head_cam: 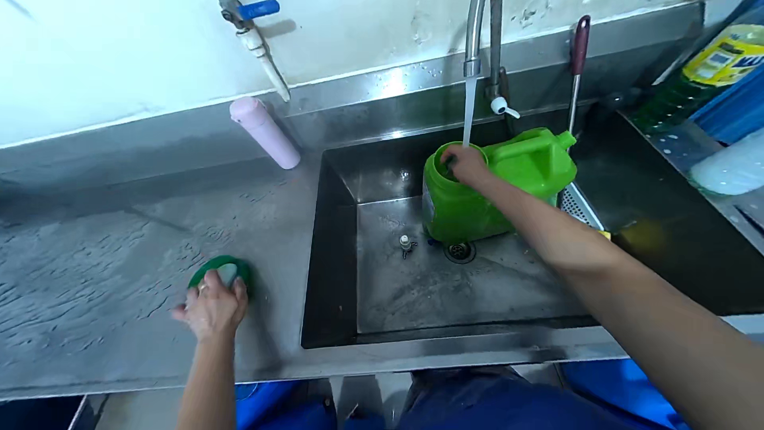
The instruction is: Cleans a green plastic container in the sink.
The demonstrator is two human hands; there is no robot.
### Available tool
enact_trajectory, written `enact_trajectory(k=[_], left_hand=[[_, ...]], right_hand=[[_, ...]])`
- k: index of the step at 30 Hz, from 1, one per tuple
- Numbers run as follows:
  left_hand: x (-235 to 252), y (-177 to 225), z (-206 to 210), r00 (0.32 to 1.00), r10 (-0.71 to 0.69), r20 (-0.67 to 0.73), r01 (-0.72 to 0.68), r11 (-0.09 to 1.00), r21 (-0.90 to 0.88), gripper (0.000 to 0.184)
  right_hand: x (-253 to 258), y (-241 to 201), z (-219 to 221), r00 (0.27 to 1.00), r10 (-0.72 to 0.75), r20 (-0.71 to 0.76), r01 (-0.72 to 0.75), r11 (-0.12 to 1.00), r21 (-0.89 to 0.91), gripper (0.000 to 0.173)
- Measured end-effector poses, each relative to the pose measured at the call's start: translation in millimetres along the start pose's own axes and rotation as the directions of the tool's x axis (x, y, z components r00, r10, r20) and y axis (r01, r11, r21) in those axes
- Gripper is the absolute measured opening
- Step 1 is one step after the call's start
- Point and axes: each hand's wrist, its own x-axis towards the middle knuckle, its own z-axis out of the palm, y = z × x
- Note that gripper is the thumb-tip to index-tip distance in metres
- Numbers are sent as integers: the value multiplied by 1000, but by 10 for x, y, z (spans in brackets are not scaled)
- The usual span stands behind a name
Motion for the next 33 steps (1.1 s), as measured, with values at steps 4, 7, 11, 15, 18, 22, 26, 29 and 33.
enact_trajectory(k=[4,7,11,15,18,22,26,29,33], left_hand=[[-47,591,-55,989,144,-31,-147,955,-258,85],[-148,2192,-395,954,283,101,-120,667,-735,55],[-281,4052,-540,835,399,380,361,124,-924,49],[-277,4733,-321,874,429,227,8,455,-890,30],[-312,4882,-35,780,516,355,-315,813,-490,35],[-269,4936,50,715,505,484,-418,863,-283,38],[-205,4964,30,697,491,523,-359,870,-338,42],[-171,4923,-36,615,449,648,25,811,-585,40],[-138,4764,-66,508,489,709,552,447,-704,27]], right_hand=[[85,-140,-121,985,172,-6,-169,974,153,34],[157,-260,-319,990,-25,138,42,992,-120,35],[108,-631,-692,964,-57,258,47,998,42,28],[202,166,-1107,962,-216,167,187,967,175,33],[47,967,-1023,981,-71,178,141,897,-419,45],[-178,887,-840,991,96,91,-38,865,-501,45],[-204,923,-814,999,-9,40,27,881,-473,38],[-207,965,-783,995,-97,11,90,866,-491,37],[-225,996,-732,992,-128,-22,101,866,-489,35]])
